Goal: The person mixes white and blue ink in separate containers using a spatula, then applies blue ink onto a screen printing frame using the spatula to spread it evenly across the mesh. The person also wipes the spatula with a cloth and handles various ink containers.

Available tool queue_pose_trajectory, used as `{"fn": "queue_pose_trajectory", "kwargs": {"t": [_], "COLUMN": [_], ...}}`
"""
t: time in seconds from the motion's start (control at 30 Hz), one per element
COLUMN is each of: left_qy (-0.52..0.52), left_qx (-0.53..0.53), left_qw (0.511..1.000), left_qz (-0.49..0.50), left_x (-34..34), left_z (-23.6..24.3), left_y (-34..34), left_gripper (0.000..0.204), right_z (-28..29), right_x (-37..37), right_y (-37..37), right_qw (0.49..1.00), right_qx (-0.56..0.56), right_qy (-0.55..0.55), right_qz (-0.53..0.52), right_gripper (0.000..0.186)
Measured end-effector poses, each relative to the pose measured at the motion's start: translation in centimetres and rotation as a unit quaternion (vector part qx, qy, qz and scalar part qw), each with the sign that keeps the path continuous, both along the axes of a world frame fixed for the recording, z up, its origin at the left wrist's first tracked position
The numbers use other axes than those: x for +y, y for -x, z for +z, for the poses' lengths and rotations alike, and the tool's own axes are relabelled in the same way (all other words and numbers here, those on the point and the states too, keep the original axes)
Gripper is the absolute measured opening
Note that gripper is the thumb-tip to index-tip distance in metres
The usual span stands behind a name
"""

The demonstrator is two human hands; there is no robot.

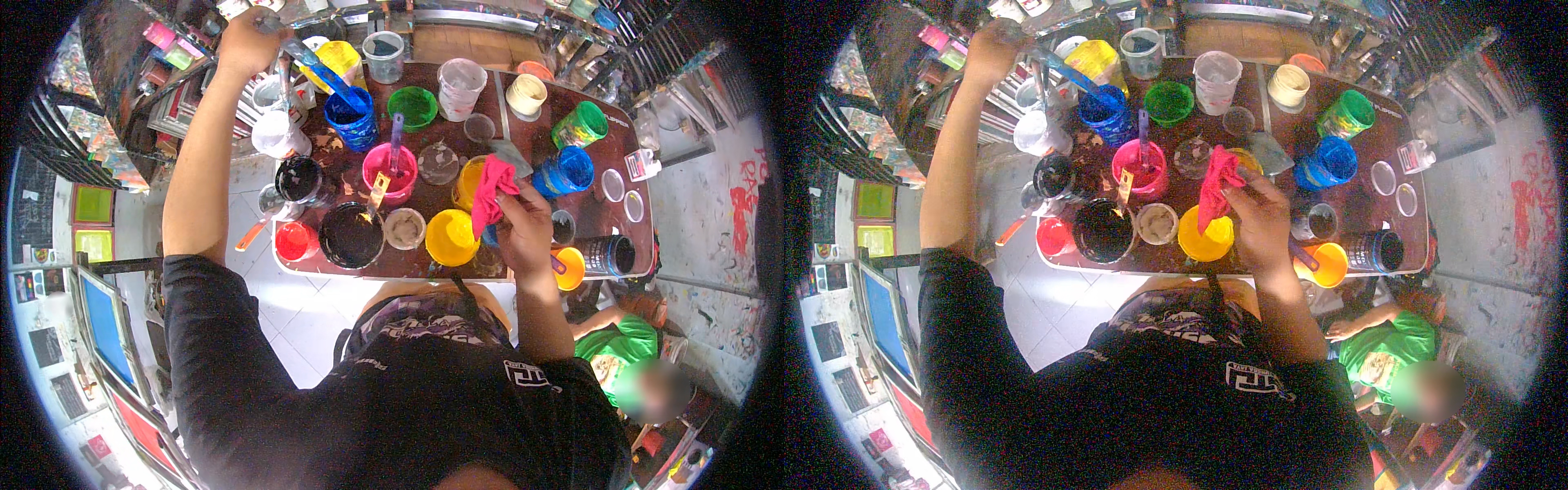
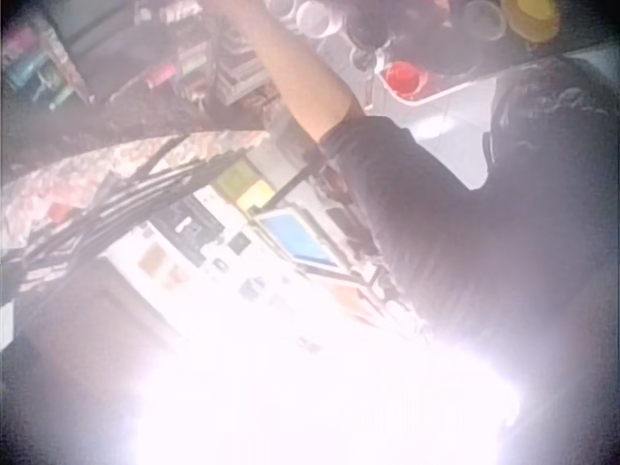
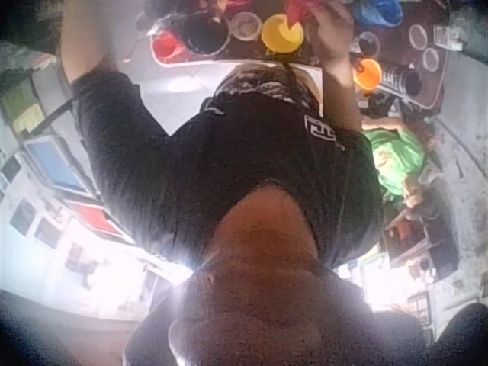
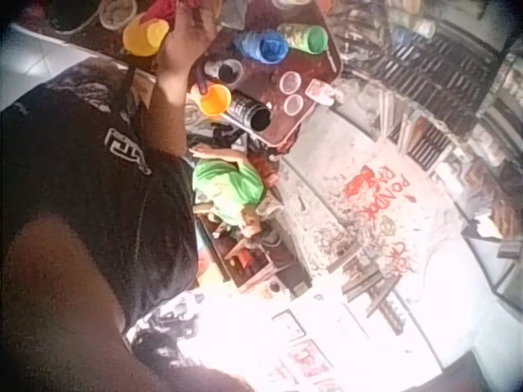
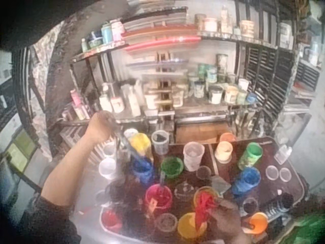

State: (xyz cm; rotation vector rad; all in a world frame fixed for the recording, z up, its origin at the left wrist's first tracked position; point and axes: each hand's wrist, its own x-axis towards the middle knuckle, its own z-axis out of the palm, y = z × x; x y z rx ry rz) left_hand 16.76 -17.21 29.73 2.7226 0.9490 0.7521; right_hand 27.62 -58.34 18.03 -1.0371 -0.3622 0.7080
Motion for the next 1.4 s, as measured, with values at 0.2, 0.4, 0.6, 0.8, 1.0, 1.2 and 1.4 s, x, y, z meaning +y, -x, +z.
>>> {"fn": "queue_pose_trajectory", "kwargs": {"t": [0.2,0.4,0.6,0.8,1.0,1.2,1.4], "left_qy": [-0.038,0.017,-0.014,0.023,-0.028,0.073,-0.013], "left_qx": [-0.024,-0.036,-0.067,-0.087,-0.069,-0.096,-0.116], "left_qw": [0.999,0.998,0.997,0.995,0.997,0.993,0.993], "left_qz": [-0.015,-0.049,-0.045,-0.030,-0.006,0.020,0.012], "left_x": [0.7,1.7,0.7,-0.3,-1.5,-6.0,-5.3], "left_z": [-0.2,-2.3,-3.9,-5.1,-6.5,-4.8,-6.1], "left_y": [1.1,1.1,2.4,1.8,0.7,0.6,1.0], "left_gripper": [0.031,0.035,0.038,0.045,0.047,0.031,0.037], "right_z": [-0.2,0.5,4.1,4.2,-9.9,-16.0,-7.7], "right_x": [-0.5,-1.7,-5.4,-1.8,6.5,9.7,9.9], "right_y": [0.0,-1.2,-6.6,-15.3,-24.2,-22.4,-22.0], "right_qw": [0.999,0.994,0.969,0.871,0.741,0.456,0.530], "right_qx": [-0.002,-0.056,-0.170,-0.337,-0.414,-0.593,-0.567], "right_qy": [-0.036,0.071,0.107,0.354,0.505,0.571,0.555], "right_qz": [0.009,-0.056,-0.142,0.044,0.156,0.338,0.299], "right_gripper": [0.033,0.032,0.025,0.030,0.022,0.035,0.064]}}
